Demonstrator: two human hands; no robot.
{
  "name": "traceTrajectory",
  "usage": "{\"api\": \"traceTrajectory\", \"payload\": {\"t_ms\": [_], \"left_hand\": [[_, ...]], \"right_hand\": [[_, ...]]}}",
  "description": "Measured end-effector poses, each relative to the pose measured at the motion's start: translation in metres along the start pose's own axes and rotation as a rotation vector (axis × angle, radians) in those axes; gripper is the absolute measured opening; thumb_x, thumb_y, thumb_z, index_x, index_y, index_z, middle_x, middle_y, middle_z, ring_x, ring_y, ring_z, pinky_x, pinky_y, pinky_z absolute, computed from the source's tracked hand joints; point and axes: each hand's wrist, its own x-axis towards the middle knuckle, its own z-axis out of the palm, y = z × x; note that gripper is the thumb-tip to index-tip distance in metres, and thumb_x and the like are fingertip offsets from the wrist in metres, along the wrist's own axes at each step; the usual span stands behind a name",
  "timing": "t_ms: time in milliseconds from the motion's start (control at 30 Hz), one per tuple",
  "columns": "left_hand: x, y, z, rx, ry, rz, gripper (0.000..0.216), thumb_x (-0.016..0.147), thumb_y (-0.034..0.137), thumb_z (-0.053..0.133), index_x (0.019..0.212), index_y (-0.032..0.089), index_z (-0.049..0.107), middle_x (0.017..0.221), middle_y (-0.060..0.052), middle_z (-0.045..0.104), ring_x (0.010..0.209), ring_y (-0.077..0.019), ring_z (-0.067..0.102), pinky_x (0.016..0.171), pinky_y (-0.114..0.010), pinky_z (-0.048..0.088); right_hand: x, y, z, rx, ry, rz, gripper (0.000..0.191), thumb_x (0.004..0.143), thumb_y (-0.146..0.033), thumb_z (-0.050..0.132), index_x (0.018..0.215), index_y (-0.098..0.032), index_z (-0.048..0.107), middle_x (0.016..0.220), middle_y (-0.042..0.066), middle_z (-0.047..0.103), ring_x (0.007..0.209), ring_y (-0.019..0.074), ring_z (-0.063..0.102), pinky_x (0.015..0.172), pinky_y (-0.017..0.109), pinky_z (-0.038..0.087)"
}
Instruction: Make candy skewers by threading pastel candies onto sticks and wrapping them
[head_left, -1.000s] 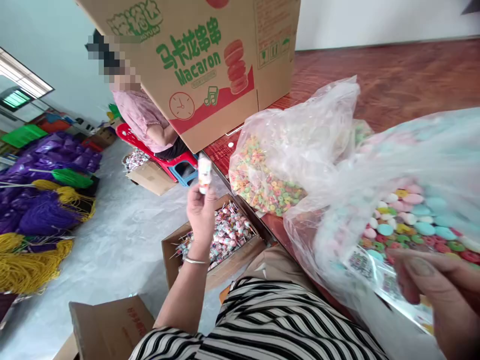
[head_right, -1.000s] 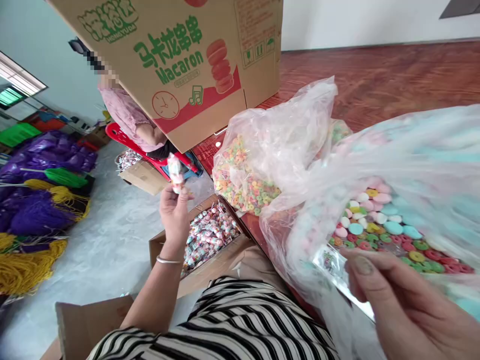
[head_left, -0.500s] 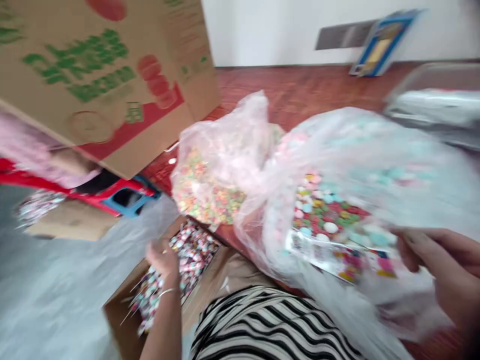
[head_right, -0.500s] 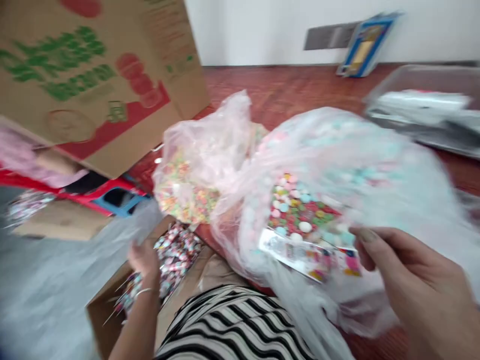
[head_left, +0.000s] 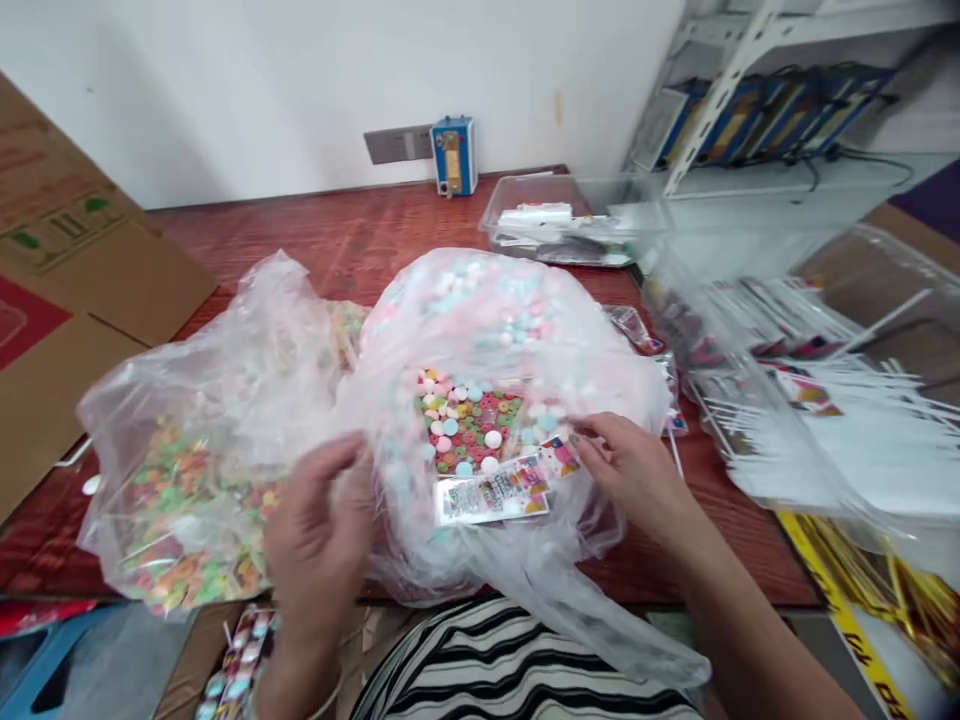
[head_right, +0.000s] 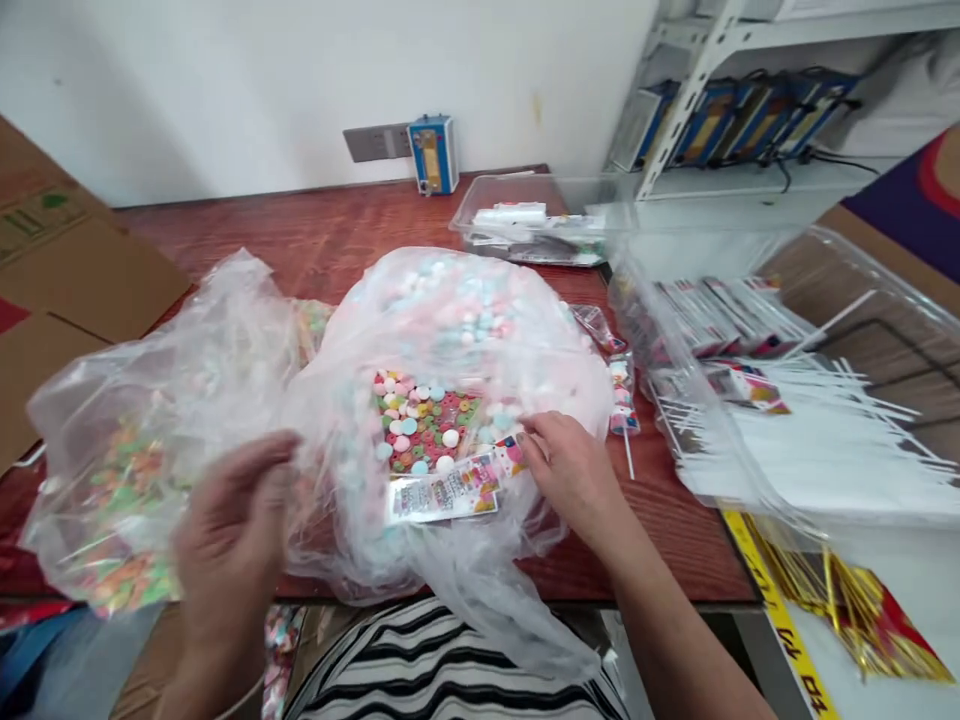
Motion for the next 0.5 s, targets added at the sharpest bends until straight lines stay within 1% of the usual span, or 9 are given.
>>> {"api": "traceTrajectory", "payload": {"t_ms": [67, 100, 133, 200, 267, 333, 433, 500], "left_hand": [[0.044, 0.031, 0.046, -0.014, -0.057, 0.131, 0.034, 0.087, 0.029, 0.061, 0.12, 0.023, 0.063, 0.124, -0.012, 0.063, 0.12, -0.0285, 0.055, 0.103, -0.051, 0.043], [0.059, 0.047, 0.067, -0.02, -0.088, 0.2, 0.032, 0.087, 0.029, 0.061, 0.119, 0.024, 0.063, 0.124, -0.012, 0.064, 0.119, -0.0279, 0.056, 0.102, -0.05, 0.044], [0.071, 0.062, 0.083, -0.024, -0.12, 0.265, 0.031, 0.087, 0.028, 0.061, 0.118, 0.024, 0.064, 0.123, -0.011, 0.064, 0.118, -0.0273, 0.057, 0.102, -0.05, 0.044], [0.083, 0.084, 0.107, -0.02, -0.189, 0.386, 0.03, 0.088, 0.025, 0.06, 0.118, 0.025, 0.064, 0.121, -0.01, 0.065, 0.118, -0.0262, 0.057, 0.101, -0.049, 0.045], [0.087, 0.093, 0.118, -0.005, -0.234, 0.49, 0.028, 0.089, 0.019, 0.058, 0.116, 0.024, 0.064, 0.119, -0.009, 0.067, 0.117, -0.0256, 0.057, 0.1, -0.049, 0.046], [0.087, 0.093, 0.122, 0.002, -0.225, 0.563, 0.024, 0.09, 0.016, 0.056, 0.11, 0.022, 0.066, 0.117, -0.008, 0.069, 0.117, -0.0257, 0.058, 0.098, -0.048, 0.047], [0.086, 0.087, 0.124, -0.01, -0.174, 0.599, 0.019, 0.092, 0.015, 0.053, 0.103, 0.02, 0.067, 0.113, -0.009, 0.07, 0.116, -0.0255, 0.058, 0.097, -0.047, 0.048], [0.085, 0.085, 0.124, -0.02, -0.168, 0.594, 0.018, 0.092, 0.015, 0.053, 0.101, 0.02, 0.067, 0.111, -0.009, 0.071, 0.115, -0.0246, 0.059, 0.097, -0.047, 0.047]], "right_hand": [[-0.003, -0.002, 0.001, -0.055, 0.011, 0.002, 0.024, 0.092, -0.024, 0.048, 0.102, -0.015, 0.067, 0.1, 0.011, 0.071, 0.094, 0.0268, 0.065, 0.079, 0.037, 0.05], [-0.004, -0.002, 0.002, -0.069, 0.015, 0.003, 0.024, 0.092, -0.022, 0.047, 0.103, -0.015, 0.067, 0.1, 0.012, 0.071, 0.095, 0.0269, 0.065, 0.08, 0.038, 0.05], [-0.004, -0.003, 0.003, -0.078, 0.018, 0.0, 0.024, 0.092, -0.021, 0.048, 0.105, -0.015, 0.067, 0.101, 0.012, 0.071, 0.096, 0.0266, 0.065, 0.082, 0.037, 0.05], [-0.005, -0.004, 0.005, -0.1, 0.016, -0.014, 0.024, 0.092, -0.019, 0.049, 0.109, -0.015, 0.066, 0.104, 0.012, 0.071, 0.099, 0.0261, 0.064, 0.085, 0.037, 0.049], [-0.004, -0.006, 0.009, -0.143, 0.003, -0.029, 0.023, 0.092, -0.017, 0.051, 0.11, -0.015, 0.065, 0.105, 0.012, 0.07, 0.101, 0.0261, 0.062, 0.087, 0.037, 0.047], [-0.003, -0.01, 0.014, -0.203, -0.016, -0.051, 0.022, 0.092, -0.015, 0.051, 0.109, -0.015, 0.066, 0.105, 0.012, 0.07, 0.102, 0.0265, 0.061, 0.087, 0.037, 0.046], [0.0, -0.02, 0.023, -0.285, -0.068, -0.128, 0.017, 0.092, -0.016, 0.054, 0.103, -0.018, 0.066, 0.105, 0.011, 0.069, 0.103, 0.027, 0.057, 0.084, 0.037, 0.042], [0.003, -0.028, 0.031, -0.347, -0.11, -0.177, 0.01, 0.091, -0.018, 0.057, 0.095, -0.019, 0.067, 0.101, 0.01, 0.068, 0.099, 0.0275, 0.056, 0.081, 0.038, 0.039]]}}
